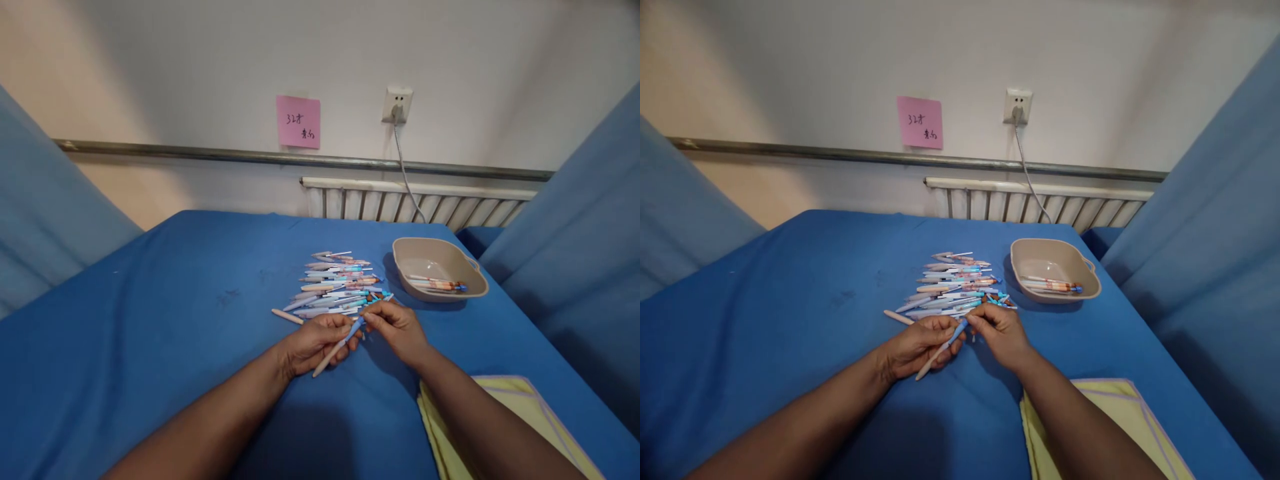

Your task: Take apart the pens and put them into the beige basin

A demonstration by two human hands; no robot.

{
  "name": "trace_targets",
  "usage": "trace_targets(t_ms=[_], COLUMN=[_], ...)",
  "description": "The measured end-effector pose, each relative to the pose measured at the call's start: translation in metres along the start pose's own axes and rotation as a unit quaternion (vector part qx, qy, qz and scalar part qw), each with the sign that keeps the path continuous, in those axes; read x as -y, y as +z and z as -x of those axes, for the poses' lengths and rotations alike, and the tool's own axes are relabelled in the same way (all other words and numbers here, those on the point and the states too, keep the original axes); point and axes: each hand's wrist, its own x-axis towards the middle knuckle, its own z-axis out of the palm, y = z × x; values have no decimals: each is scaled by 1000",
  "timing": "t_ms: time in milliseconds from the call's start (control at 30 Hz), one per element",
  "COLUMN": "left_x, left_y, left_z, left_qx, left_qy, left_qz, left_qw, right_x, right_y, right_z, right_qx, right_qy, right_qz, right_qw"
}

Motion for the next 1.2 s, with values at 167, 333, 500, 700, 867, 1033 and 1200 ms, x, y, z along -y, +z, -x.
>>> trace_targets(t_ms=[167,333,500,700,867,1033,1200], left_x=[-2,-4,-5,-5,-4,-5,-5], left_y=[-1,-3,-3,-3,-4,-3,-1], left_z=[0,-1,-3,-6,-6,-5,-5], left_qx=[-8,-22,-40,-61,-62,-59,-64], left_qy=[27,38,37,37,40,44,35], left_qz=[-3,-21,-35,-35,-38,-49,-72], left_qw=[1000,999,998,997,997,996,995], right_x=[3,-7,-18,-16,-12,-12,-13], right_y=[-3,-27,-60,-55,-44,-43,-38], right_z=[0,-7,-12,-9,-8,-8,-10], right_qx=[-7,-54,-20,34,90,91,31], right_qy=[5,42,104,153,142,119,93], right_qz=[-27,70,367,500,511,507,235], right_qw=[1000,995,924,852,843,849,967])
